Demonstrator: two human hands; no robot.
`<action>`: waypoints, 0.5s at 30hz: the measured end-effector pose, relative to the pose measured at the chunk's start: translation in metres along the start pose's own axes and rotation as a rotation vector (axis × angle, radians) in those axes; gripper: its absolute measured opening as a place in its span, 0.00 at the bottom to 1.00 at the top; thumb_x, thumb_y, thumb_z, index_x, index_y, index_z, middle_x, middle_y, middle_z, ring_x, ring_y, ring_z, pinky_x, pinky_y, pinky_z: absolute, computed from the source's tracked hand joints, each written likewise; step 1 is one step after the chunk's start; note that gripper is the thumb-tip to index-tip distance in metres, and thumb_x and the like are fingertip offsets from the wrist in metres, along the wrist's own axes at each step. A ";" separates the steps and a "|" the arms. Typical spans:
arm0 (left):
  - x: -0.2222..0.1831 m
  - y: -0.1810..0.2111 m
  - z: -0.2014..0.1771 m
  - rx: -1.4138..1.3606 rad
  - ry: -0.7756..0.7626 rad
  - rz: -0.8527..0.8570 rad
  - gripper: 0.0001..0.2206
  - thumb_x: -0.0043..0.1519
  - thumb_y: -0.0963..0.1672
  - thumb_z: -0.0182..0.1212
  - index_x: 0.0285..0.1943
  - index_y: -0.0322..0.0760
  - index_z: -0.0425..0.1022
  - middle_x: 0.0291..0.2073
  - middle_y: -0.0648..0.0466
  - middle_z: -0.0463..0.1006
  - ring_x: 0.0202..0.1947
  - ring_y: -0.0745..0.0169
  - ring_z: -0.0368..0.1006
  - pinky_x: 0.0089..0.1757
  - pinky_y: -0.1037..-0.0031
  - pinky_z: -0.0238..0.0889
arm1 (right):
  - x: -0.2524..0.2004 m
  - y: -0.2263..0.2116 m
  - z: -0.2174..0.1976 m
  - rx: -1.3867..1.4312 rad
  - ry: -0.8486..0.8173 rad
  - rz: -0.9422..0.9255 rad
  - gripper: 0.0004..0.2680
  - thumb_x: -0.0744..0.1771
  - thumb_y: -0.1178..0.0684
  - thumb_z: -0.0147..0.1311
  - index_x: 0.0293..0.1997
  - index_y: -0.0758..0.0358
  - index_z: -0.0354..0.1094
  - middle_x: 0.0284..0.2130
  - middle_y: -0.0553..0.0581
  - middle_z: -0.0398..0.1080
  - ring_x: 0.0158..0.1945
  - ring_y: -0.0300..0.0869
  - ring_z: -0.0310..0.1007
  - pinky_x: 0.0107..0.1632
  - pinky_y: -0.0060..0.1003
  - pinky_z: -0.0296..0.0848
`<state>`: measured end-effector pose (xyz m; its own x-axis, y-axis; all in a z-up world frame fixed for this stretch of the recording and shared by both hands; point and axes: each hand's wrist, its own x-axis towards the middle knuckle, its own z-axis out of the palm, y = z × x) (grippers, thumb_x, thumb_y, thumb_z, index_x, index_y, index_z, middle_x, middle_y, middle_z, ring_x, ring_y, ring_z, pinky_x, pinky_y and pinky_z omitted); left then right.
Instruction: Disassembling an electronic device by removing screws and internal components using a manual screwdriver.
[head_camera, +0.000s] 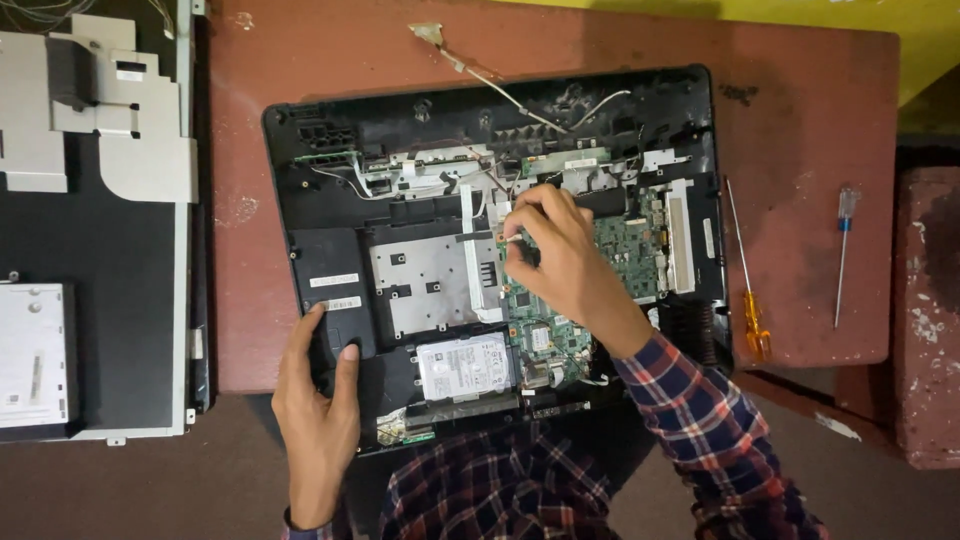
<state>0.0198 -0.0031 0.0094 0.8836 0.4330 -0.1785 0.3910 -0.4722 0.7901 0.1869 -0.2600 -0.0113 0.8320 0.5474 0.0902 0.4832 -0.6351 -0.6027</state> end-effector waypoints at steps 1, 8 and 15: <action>-0.001 0.000 0.000 0.001 -0.001 0.000 0.24 0.68 0.50 0.52 0.72 0.40 0.63 0.71 0.47 0.67 0.73 0.42 0.60 0.65 0.52 0.56 | -0.001 0.001 0.001 0.001 0.000 0.001 0.05 0.65 0.60 0.54 0.41 0.58 0.63 0.45 0.54 0.60 0.54 0.45 0.63 0.55 0.44 0.56; 0.000 -0.002 0.001 -0.006 0.006 0.010 0.24 0.68 0.51 0.51 0.72 0.41 0.64 0.71 0.47 0.68 0.73 0.42 0.60 0.66 0.50 0.56 | -0.001 0.005 0.002 0.027 0.028 -0.039 0.05 0.66 0.60 0.55 0.41 0.59 0.64 0.46 0.55 0.62 0.55 0.47 0.65 0.56 0.47 0.57; 0.000 -0.025 0.003 -0.007 0.038 0.221 0.21 0.70 0.48 0.51 0.71 0.36 0.66 0.67 0.45 0.71 0.69 0.47 0.66 0.64 0.61 0.56 | 0.003 -0.010 -0.019 0.139 -0.033 -0.067 0.05 0.70 0.51 0.54 0.44 0.60 0.69 0.47 0.57 0.64 0.55 0.49 0.67 0.61 0.45 0.56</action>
<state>0.0109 0.0064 -0.0118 0.9373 0.3479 0.0217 0.1866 -0.5535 0.8117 0.1895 -0.2624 0.0095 0.7883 0.6055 0.1091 0.4932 -0.5158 -0.7005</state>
